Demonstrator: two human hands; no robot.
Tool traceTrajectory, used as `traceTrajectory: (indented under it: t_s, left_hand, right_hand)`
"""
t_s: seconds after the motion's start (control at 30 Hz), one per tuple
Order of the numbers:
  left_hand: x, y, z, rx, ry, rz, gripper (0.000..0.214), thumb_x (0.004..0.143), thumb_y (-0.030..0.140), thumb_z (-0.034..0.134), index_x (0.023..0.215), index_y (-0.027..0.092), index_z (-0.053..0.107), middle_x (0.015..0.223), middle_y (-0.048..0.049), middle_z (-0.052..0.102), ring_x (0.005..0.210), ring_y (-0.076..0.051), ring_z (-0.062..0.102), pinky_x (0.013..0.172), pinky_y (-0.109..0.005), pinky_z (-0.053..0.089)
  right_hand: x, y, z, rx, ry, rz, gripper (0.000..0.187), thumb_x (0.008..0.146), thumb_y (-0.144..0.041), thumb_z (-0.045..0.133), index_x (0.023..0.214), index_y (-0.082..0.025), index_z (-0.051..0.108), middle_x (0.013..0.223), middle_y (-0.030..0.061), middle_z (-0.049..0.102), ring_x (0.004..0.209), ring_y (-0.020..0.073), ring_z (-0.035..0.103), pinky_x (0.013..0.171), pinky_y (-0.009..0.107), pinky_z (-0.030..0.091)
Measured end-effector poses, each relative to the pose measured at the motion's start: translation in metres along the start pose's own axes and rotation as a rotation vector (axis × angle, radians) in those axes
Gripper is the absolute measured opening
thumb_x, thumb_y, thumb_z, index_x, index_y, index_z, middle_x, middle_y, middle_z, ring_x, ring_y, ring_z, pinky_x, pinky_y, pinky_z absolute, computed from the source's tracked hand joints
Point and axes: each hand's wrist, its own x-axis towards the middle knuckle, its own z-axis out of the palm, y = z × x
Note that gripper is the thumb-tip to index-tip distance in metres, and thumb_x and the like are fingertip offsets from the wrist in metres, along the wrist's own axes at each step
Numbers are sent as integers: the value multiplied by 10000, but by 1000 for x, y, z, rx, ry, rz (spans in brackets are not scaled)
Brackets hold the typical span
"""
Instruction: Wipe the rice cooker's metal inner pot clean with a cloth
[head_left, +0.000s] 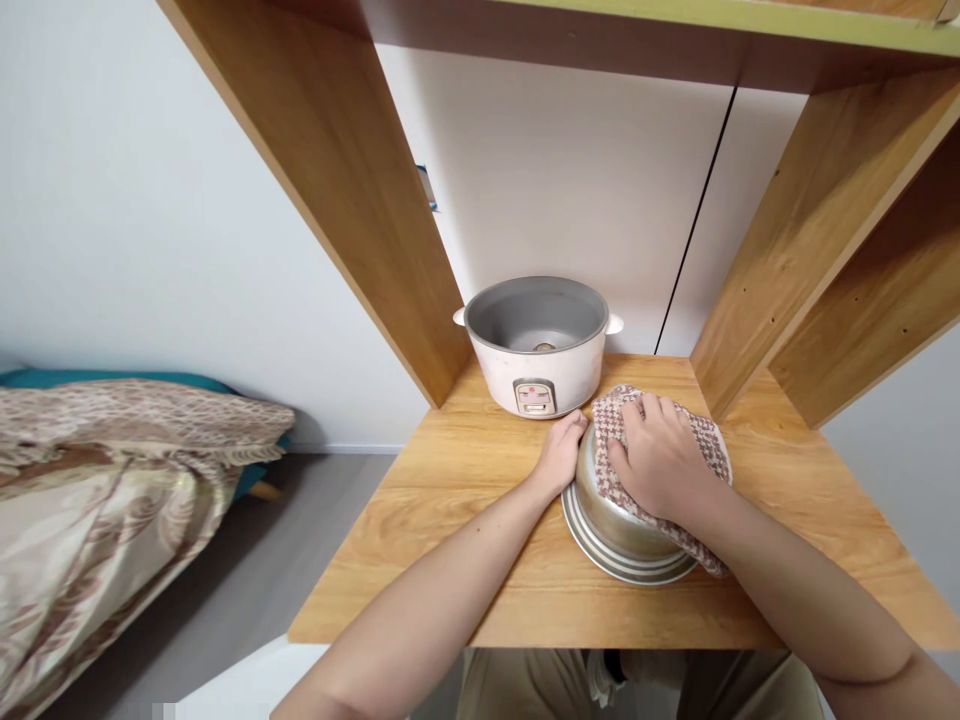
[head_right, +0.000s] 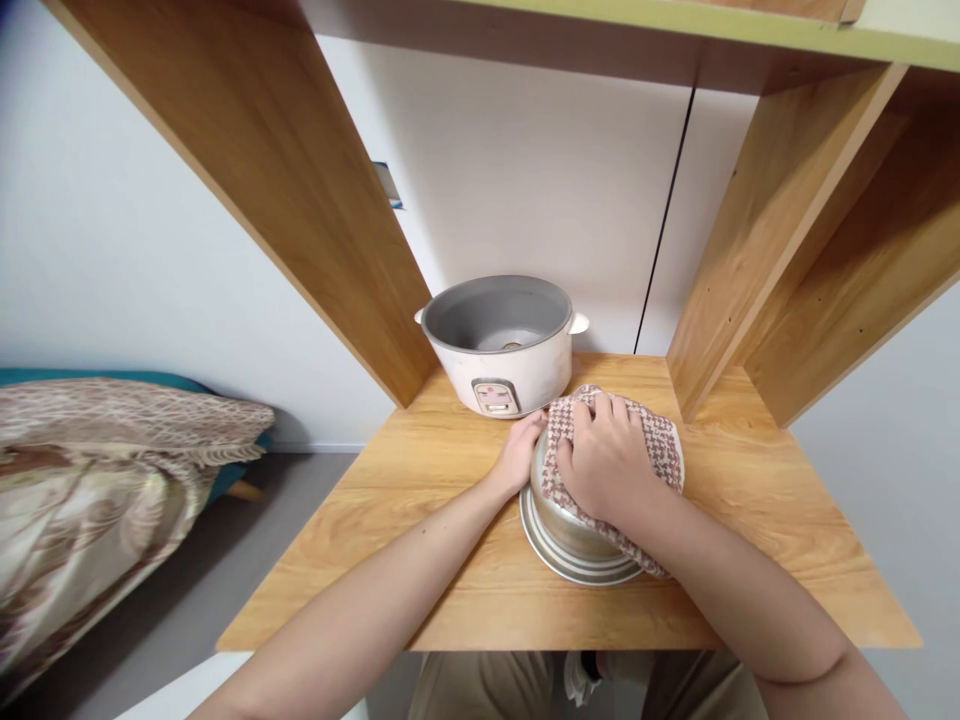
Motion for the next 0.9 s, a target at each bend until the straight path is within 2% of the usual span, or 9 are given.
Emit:
traceTrajectory:
  t_s: [0.37, 0.67, 0.9]
  left_hand:
    - [0, 1, 1, -3, 8, 7, 250, 881, 328, 473, 656, 218, 465, 648, 28, 501, 699, -181, 471, 728, -304, 397]
    - [0, 1, 1, -4, 5, -2, 237, 879, 321, 465, 666, 218, 458, 648, 28, 491, 695, -181, 470, 711, -303, 402]
    - [0, 0, 0, 9, 4, -3, 257, 894, 332, 463, 664, 217, 471, 654, 26, 504, 707, -184, 476, 726, -304, 398]
  right_hand:
    - [1, 1, 3, 6, 11, -1, 208, 964, -342, 455, 1012, -175, 570, 1049, 148, 572, 979, 289, 498, 840, 390, 377]
    - [0, 0, 0, -7, -9, 18, 240, 954, -371, 463, 1043, -178, 574, 1137, 165, 581, 1042, 324, 483, 889, 447, 373]
    - [1, 0, 1, -34, 8, 36, 253, 957, -405, 458, 1012, -190, 578, 1083, 150, 586, 1004, 323, 502, 831, 440, 383]
